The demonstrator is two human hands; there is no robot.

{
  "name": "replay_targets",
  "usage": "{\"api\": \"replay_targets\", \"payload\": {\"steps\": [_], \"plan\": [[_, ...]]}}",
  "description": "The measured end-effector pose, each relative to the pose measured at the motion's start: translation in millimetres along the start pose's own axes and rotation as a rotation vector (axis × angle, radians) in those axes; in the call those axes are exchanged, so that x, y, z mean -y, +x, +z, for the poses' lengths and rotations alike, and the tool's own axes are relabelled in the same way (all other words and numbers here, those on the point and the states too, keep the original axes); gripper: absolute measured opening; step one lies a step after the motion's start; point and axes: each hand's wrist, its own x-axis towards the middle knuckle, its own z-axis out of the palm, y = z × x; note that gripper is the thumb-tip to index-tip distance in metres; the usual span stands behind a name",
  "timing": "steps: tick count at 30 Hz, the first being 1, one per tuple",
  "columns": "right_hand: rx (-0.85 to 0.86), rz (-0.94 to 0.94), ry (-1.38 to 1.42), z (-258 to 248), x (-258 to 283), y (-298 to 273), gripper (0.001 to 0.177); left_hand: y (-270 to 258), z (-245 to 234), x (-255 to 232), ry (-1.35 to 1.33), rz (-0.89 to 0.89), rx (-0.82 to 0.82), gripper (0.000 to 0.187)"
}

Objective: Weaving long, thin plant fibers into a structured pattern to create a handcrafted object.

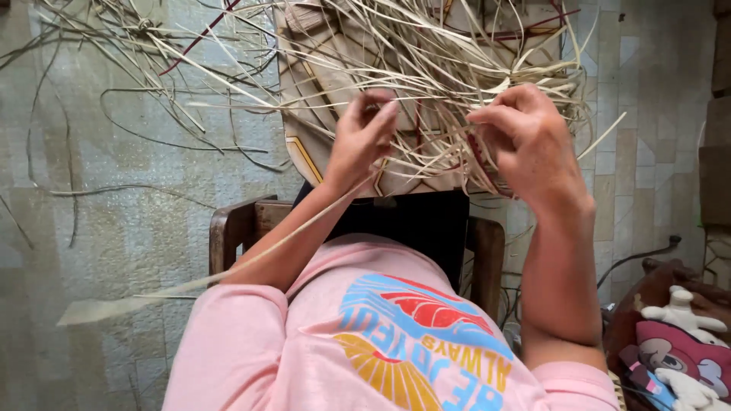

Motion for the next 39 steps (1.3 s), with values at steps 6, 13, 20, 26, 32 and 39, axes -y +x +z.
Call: {"api": "replay_targets", "payload": {"steps": [6,13,20,26,32,39], "plan": [[0.101,0.062,-0.005,-1.5,-13.5,3.2,0.015,-56.4,8.8,5.5,0.643,-0.243,0.481,0.032],[0.110,0.092,-0.104,0.5,-21.3,-0.6,0.015,-38.7,64.8,-44.3,1.214,0.986,0.269,0.008],[0.065,0.104,-0.029,-1.0,-17.7,-2.4,0.014,14.2,55.3,2.6,0.890,0.276,0.250,0.023],[0.122,0.108,-0.036,-2.7,-20.7,-3.6,0.037,6.6,62.3,-9.7,0.973,0.167,0.230,0.024],[0.114,-0.012,-0.107,1.4,-22.7,-1.3,0.010,-1.2,74.0,-1.0,1.528,0.702,0.099,0.017],[-0.113,-0.092,-0.491,23.3,-45.9,-12.6,0.010,30.1,48.6,-0.9,1.645,1.198,-0.185,0.008]]}}
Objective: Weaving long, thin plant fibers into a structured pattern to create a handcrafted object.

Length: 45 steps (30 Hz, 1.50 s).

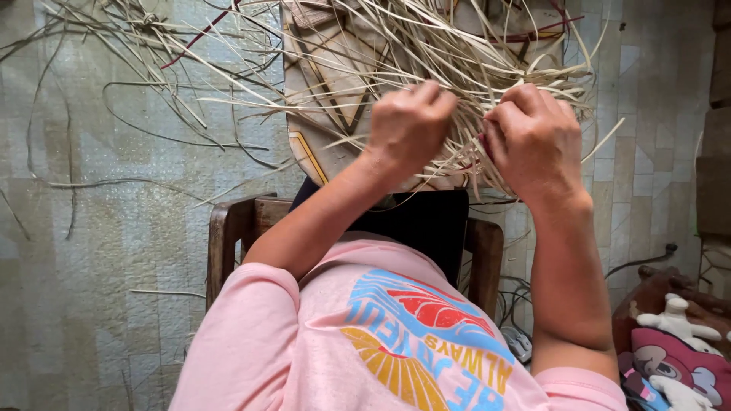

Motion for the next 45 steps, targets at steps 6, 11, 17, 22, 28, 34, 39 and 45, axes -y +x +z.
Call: {"api": "replay_targets", "payload": {"steps": [6,11,17,22,28,34,39,45], "plan": [[-0.032,0.047,-0.047,-18.1,2.1,-2.5,0.015,10.0,-47.5,89.0,0.209,-0.186,0.100,0.017],[-0.180,-0.093,-0.040,-3.4,-6.7,-4.7,0.015,38.9,-91.4,75.5,-0.590,-0.434,0.575,0.035],[-0.330,-0.243,-0.004,-4.5,9.4,4.1,0.016,45.4,-47.5,3.9,-0.784,-0.452,0.884,0.042],[0.077,0.011,0.420,-20.5,-2.6,2.8,0.016,21.1,-8.3,-13.5,-0.828,-0.278,0.477,0.007],[0.171,0.049,0.415,-35.6,-8.5,12.9,0.009,22.6,-20.4,-3.2,-0.457,-0.316,0.670,0.019],[0.202,0.092,0.396,-38.7,-21.0,2.1,0.014,7.8,-30.2,46.9,-0.079,-0.158,1.025,0.019],[0.182,-0.012,0.366,-36.3,-17.8,11.7,0.009,15.6,-25.5,-1.4,-0.673,-0.274,0.783,0.043],[0.084,0.033,0.400,-43.6,-21.9,5.6,0.014,9.9,-6.2,-23.5,-0.989,-0.534,0.615,0.032]]}}
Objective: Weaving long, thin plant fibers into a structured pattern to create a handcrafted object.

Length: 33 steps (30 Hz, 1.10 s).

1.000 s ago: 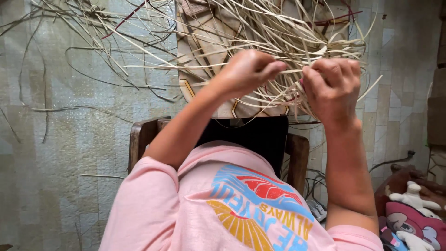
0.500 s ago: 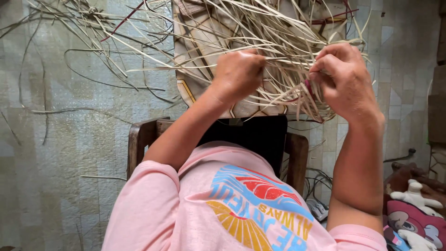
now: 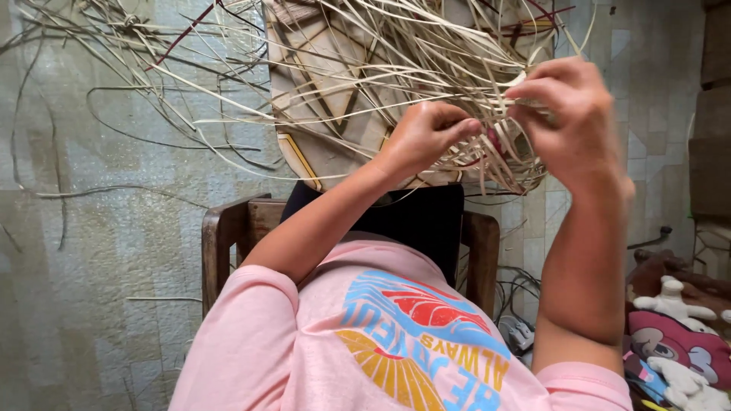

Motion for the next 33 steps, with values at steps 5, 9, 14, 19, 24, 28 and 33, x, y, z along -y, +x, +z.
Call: {"api": "replay_targets", "payload": {"steps": [5,9,14,19,24,28,33], "plan": [[-0.062,0.170,0.035,-12.5,-2.2,-20.1,0.017,-1.5,0.2,10.4,-0.165,-0.228,0.072,0.034],[0.006,0.196,0.106,-0.6,2.5,-23.1,0.021,-3.5,12.4,21.6,-0.609,-0.364,0.079,0.032],[0.092,0.231,-0.023,4.0,-5.3,-28.2,0.043,-10.1,33.1,47.6,-0.963,-0.441,0.090,0.026],[-0.044,0.092,0.183,-3.5,-13.2,-30.7,0.037,-25.0,39.0,40.4,-0.665,-0.156,-0.023,0.035],[0.143,0.088,-0.025,-2.9,-13.7,-25.8,0.050,-29.8,43.3,41.6,-0.627,-0.058,-0.051,0.030],[0.107,0.013,0.057,-3.2,5.3,-17.6,0.041,-30.7,39.8,35.1,-0.643,-0.027,-0.075,0.027],[0.099,-0.129,0.058,3.5,3.2,-8.4,0.018,-31.4,36.0,32.2,-0.549,0.036,-0.088,0.028]]}}
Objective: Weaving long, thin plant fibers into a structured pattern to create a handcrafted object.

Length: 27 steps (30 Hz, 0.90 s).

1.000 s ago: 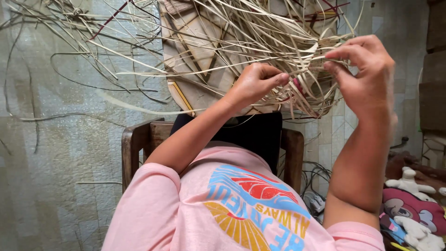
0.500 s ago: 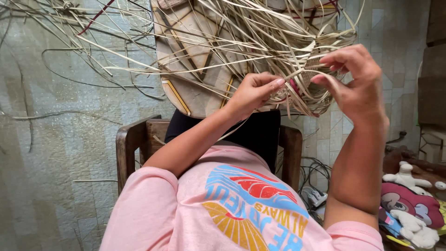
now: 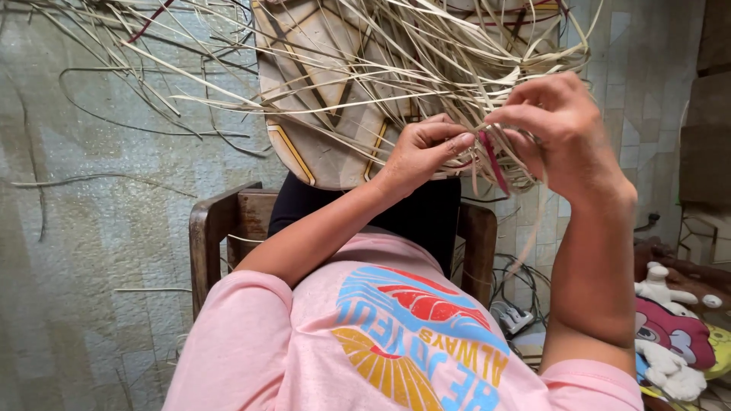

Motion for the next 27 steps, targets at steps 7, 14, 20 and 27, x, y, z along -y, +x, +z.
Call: {"api": "replay_targets", "payload": {"steps": [7,14,20,27], "plan": [[0.045,-0.015,0.072,4.8,-0.3,10.7,0.009,-5.6,-0.8,-1.5,0.105,0.117,0.072,0.025],[0.167,-0.060,0.059,-0.7,-2.0,10.3,0.048,1.3,-1.4,-0.9,0.035,0.119,0.064,0.025],[0.016,0.027,0.204,-0.7,4.0,19.8,0.010,10.1,-6.8,-15.7,-0.020,0.138,0.097,0.024],[0.094,-0.058,0.122,-6.0,0.5,24.8,0.017,14.7,-15.2,-20.8,0.072,0.160,0.045,0.023]]}}
